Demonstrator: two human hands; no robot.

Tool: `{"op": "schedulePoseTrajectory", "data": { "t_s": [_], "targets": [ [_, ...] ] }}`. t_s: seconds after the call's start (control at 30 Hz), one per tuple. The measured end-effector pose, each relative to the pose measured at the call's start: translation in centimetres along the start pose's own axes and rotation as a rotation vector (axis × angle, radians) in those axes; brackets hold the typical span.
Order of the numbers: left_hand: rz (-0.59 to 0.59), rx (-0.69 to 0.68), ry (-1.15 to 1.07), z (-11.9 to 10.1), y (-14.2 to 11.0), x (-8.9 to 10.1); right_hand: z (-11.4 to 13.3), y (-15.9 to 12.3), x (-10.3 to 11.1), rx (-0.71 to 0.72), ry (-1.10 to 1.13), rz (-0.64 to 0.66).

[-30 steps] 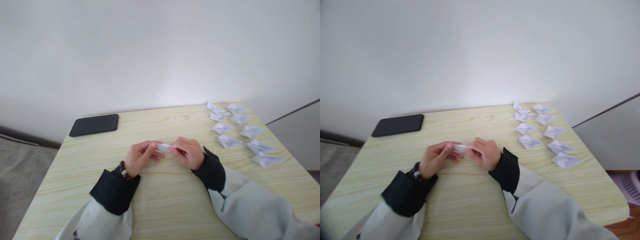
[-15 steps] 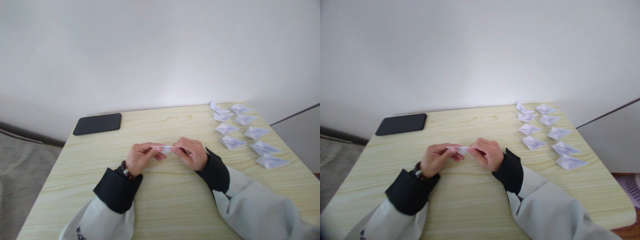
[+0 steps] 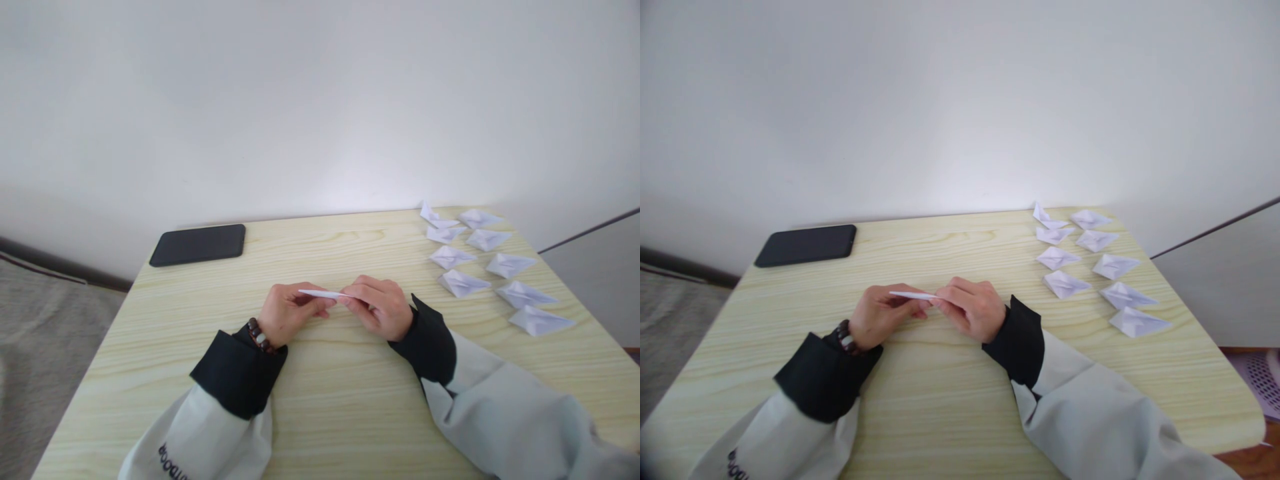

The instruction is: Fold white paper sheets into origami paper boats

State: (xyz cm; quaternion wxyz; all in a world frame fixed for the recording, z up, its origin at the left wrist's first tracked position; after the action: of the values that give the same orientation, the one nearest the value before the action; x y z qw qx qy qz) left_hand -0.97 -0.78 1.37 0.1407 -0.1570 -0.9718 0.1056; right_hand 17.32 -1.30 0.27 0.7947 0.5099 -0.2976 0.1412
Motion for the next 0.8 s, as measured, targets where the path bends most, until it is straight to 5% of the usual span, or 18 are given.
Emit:
{"op": "schedulePoseTrajectory", "data": {
  "t_s": [0.37,0.8],
  "targets": [
    [-0.137,-0.278,0.163,-0.15,-0.17,0.35,-0.15,-0.04,-0.14,-0.004,0.04,0.063],
    [-0.074,-0.05,-0.007,0.26,0.22,0.46,-0.21,0.21,0.04,-0.078,0.069,-0.028]
  ]
}}
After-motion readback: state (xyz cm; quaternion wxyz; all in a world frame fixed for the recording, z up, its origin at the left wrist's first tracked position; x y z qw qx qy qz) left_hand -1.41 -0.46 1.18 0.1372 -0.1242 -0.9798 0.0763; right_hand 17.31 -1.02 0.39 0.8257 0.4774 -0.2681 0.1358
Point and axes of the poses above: each hand's wrist, its own y-axis towards the middle knuckle, its own x-axis out of the back of the hand, z = x × y, the point moved 1 cm from there along y, towards the middle knuckle, and after that the axes turned 12 degrees about x, right-handed, at the moved point
